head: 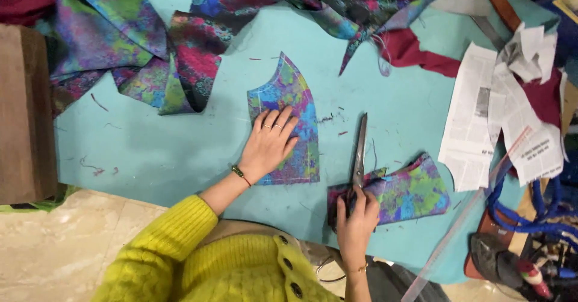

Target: The person cuts a piece of colorful patterned fabric using shears on a light blue table. They then use a white chalk-like tool to mark the cut fabric piece before folding it and placing it aside.

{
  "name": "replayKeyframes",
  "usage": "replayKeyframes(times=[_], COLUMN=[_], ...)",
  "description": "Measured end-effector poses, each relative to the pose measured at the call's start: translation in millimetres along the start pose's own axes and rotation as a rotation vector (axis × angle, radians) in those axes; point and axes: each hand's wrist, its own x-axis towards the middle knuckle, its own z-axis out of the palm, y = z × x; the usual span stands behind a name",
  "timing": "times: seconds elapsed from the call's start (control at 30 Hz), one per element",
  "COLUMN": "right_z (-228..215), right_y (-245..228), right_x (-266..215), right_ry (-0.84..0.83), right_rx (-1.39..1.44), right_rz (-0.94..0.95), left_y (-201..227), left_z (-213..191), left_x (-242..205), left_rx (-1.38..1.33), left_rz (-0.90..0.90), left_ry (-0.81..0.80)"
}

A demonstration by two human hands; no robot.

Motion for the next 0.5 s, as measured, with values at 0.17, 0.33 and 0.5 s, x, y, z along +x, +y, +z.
replayKeyframes(times=[0.17, 0.33, 0.5], right_z=[11, 11, -27], right_y=[10, 5, -32], right_x=[-30, -24, -7], right_ry=[0.003, 0.006, -0.063], right_rx=[-0.01, 0.003, 0.269], right_rz=[0.136, 0.299, 0.563], left_y=[1, -1, -2], left_z=[-2, -2, -3], left_x=[1, 1, 1], left_rx=[-0.017, -0.015, -0.032], left_rz=[0.012, 0.01, 0.025], left_ry=[0.018, -0.045, -0.037])
